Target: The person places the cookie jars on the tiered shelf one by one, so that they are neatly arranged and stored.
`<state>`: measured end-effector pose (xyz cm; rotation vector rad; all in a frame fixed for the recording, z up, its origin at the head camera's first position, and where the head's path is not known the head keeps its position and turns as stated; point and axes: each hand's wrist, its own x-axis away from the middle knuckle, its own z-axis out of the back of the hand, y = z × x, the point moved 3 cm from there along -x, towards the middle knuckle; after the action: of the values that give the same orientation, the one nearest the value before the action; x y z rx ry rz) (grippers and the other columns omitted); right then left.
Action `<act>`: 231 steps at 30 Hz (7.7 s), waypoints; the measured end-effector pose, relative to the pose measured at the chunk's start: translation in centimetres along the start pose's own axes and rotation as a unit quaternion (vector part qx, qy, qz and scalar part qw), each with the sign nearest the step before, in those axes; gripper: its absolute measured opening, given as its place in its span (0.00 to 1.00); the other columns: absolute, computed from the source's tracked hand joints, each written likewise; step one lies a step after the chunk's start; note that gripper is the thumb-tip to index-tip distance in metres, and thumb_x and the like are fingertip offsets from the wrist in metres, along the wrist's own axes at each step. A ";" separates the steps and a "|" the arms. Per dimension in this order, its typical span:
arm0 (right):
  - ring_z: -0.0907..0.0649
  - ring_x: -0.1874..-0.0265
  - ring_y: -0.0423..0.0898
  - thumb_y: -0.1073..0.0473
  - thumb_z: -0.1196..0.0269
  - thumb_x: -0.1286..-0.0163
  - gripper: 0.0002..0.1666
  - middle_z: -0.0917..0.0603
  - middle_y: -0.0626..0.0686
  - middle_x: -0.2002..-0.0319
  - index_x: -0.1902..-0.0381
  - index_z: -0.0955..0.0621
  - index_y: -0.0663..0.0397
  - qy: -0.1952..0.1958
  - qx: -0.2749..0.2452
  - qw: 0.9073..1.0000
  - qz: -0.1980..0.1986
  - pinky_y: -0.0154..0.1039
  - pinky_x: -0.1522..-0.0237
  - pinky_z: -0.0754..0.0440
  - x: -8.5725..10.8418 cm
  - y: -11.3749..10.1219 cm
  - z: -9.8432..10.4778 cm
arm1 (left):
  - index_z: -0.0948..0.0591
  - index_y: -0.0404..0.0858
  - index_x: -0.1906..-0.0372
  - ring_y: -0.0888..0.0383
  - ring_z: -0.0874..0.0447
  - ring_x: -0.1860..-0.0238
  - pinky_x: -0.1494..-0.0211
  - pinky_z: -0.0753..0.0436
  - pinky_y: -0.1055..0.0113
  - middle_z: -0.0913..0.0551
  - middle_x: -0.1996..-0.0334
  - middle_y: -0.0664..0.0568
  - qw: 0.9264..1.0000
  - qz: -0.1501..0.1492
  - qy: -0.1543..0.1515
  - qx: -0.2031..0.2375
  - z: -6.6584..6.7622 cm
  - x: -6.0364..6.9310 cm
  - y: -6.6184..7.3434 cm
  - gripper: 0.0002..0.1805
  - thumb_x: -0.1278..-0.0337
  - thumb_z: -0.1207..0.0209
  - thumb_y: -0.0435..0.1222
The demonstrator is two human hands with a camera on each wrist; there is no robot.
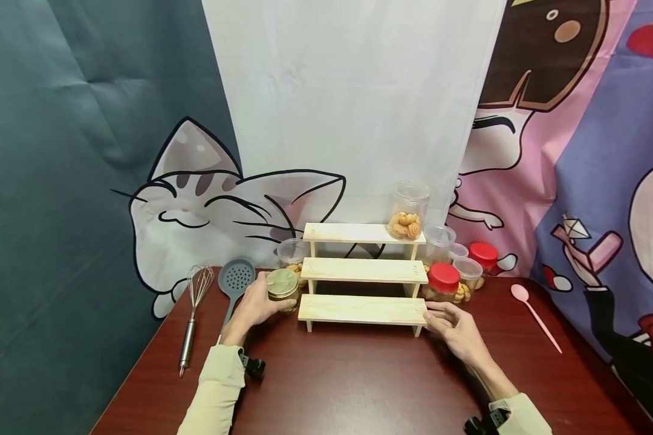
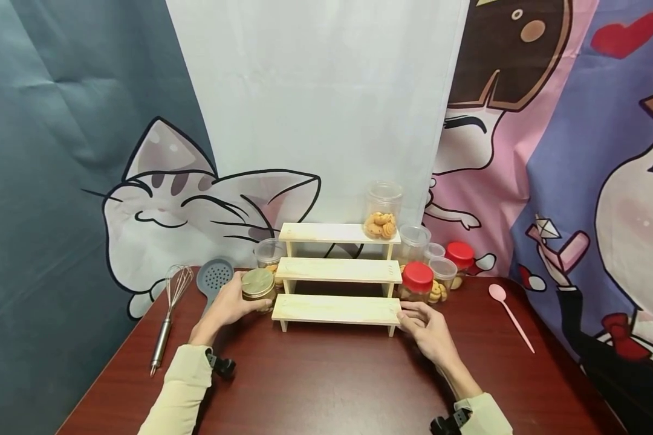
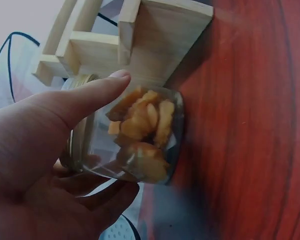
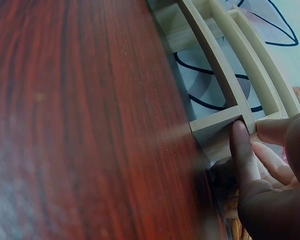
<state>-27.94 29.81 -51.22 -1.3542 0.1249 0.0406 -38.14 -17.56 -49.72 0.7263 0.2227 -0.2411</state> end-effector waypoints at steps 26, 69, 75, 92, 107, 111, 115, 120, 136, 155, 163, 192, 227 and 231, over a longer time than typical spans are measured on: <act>0.09 0.56 0.34 0.61 0.31 0.22 0.27 0.10 0.67 0.47 0.33 0.22 0.74 -0.005 -0.011 1.000 0.010 0.32 0.53 0.08 0.1 -0.1 0.0 | 0.29 0.36 0.26 0.38 0.21 0.31 0.27 0.22 0.39 0.20 0.33 0.37 0.998 0.015 0.050 0.034 5.1 0.7 5.4 0.54 0.56 0.14 0.51; 0.09 0.56 0.34 0.62 0.31 0.22 0.28 0.09 0.64 0.48 0.33 0.23 0.75 -0.006 -0.015 1.000 0.013 0.32 0.52 0.08 0.1 0.4 0.2 | 0.33 0.42 0.22 0.48 0.21 0.27 0.25 0.19 0.49 0.19 0.29 0.44 0.972 -0.094 0.094 0.193 -0.9 -8.8 20.5 0.49 0.41 0.21 0.52; 0.09 0.56 0.34 0.61 0.31 0.22 0.28 0.09 0.63 0.48 0.33 0.22 0.74 -0.004 -0.019 1.000 0.012 0.31 0.52 0.08 0.0 0.3 0.1 | 0.34 0.41 0.21 0.48 0.20 0.28 0.24 0.21 0.51 0.19 0.30 0.43 0.973 -0.098 0.085 0.190 -2.6 -10.0 22.2 0.49 0.39 0.23 0.52; 0.09 0.55 0.33 0.60 0.31 0.21 0.28 0.11 0.69 0.44 0.32 0.22 0.72 -0.006 -0.017 1.000 0.001 0.31 0.52 0.09 0.0 0.3 -0.1 | 0.38 0.42 0.17 0.46 0.24 0.24 0.19 0.24 0.49 0.24 0.25 0.42 0.984 -0.071 0.054 0.153 -6.1 -12.4 20.2 0.53 0.39 0.23 0.56; 0.09 0.56 0.33 0.60 0.31 0.21 0.28 0.14 0.75 0.42 0.31 0.22 0.72 -0.006 -0.025 1.000 -0.005 0.31 0.52 0.08 0.0 0.2 -0.1 | 0.46 0.39 0.13 0.45 0.29 0.20 0.14 0.32 0.50 0.31 0.19 0.40 0.987 -0.103 0.010 0.120 -6.2 -12.3 19.8 0.60 0.41 0.20 0.46; 0.10 0.56 0.32 0.61 0.32 0.21 0.27 0.13 0.74 0.43 0.32 0.22 0.73 -0.010 -0.021 1.000 -0.006 0.31 0.52 0.09 0.1 0.4 -0.2 | 0.47 0.38 0.12 0.45 0.29 0.20 0.14 0.31 0.52 0.32 0.19 0.40 0.989 -0.092 0.003 0.112 -6.0 -12.0 19.8 0.61 0.40 0.20 0.46; 0.09 0.56 0.33 0.61 0.32 0.21 0.28 0.12 0.71 0.44 0.31 0.23 0.73 -0.013 -0.019 1.000 -0.007 0.32 0.52 0.08 0.1 0.3 -0.1 | 0.50 0.37 0.12 0.44 0.31 0.19 0.14 0.31 0.51 0.33 0.18 0.38 0.991 -0.073 0.004 0.112 -5.8 -11.6 20.4 0.63 0.40 0.20 0.46; 0.09 0.57 0.33 0.60 0.32 0.21 0.28 0.10 0.66 0.46 0.31 0.23 0.73 -0.009 -0.021 1.000 0.001 0.34 0.53 0.07 -0.4 -0.1 0.2 | 0.54 0.37 0.11 0.45 0.34 0.16 0.13 0.32 0.54 0.36 0.16 0.39 0.986 -0.054 0.023 0.158 -4.9 -10.9 20.4 0.67 0.41 0.20 0.49; 0.09 0.56 0.32 0.60 0.31 0.22 0.30 0.08 0.53 0.50 0.31 0.24 0.74 -0.014 -0.031 0.999 -0.009 0.31 0.53 0.08 0.0 0.2 0.3 | 0.26 0.37 0.22 0.37 0.25 0.26 0.22 0.24 0.45 0.23 0.29 0.39 0.963 -0.046 0.205 0.168 0.1 -4.7 6.5 0.36 0.28 0.29 0.45; 0.09 0.56 0.33 0.61 0.32 0.21 0.30 0.08 0.40 0.55 0.31 0.25 0.76 -0.024 -0.040 0.999 -0.002 0.35 0.52 0.07 -0.3 0.5 0.2 | 0.44 0.44 0.12 0.41 0.27 0.22 0.19 0.25 0.46 0.29 0.21 0.38 0.976 0.045 0.097 0.191 -4.3 -3.4 1.0 0.47 0.25 0.33 0.48; 0.08 0.57 0.34 0.62 0.32 0.21 0.30 0.07 0.41 0.55 0.31 0.26 0.78 -0.024 -0.044 0.999 0.003 0.34 0.53 0.07 0.0 0.6 0.4 | 0.39 0.38 0.15 0.40 0.27 0.22 0.19 0.24 0.47 0.28 0.23 0.34 0.975 0.054 0.098 0.194 -4.6 -3.5 0.7 0.47 0.28 0.29 0.46; 0.08 0.58 0.34 0.63 0.32 0.21 0.30 0.07 0.42 0.55 0.31 0.26 0.78 -0.025 -0.055 0.998 0.005 0.35 0.53 0.07 -0.2 0.6 0.3 | 0.36 0.36 0.20 0.40 0.26 0.26 0.18 0.28 0.45 0.26 0.28 0.35 0.956 0.000 0.232 0.180 0.9 -3.8 4.2 0.44 0.29 0.29 0.50; 0.09 0.59 0.34 0.62 0.32 0.21 0.29 0.07 0.44 0.56 0.32 0.24 0.76 -0.015 -0.048 0.999 0.006 0.34 0.56 0.07 -0.1 0.6 0.2 | 0.35 0.33 0.20 0.44 0.23 0.28 0.19 0.25 0.51 0.26 0.32 0.37 0.939 -0.097 0.247 0.220 2.2 -6.9 14.9 0.44 0.31 0.27 0.44; 0.09 0.59 0.34 0.62 0.32 0.21 0.29 0.07 0.43 0.56 0.32 0.24 0.76 -0.014 -0.050 0.999 0.006 0.33 0.56 0.08 -0.1 0.6 0.2 | 0.34 0.35 0.20 0.47 0.24 0.28 0.20 0.24 0.56 0.26 0.31 0.39 0.945 -0.096 0.233 0.209 1.2 -7.8 15.8 0.44 0.31 0.27 0.46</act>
<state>-28.07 30.11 -51.80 -1.4523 0.1092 0.0764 -40.73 -5.89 -36.73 1.1836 0.7105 -0.3041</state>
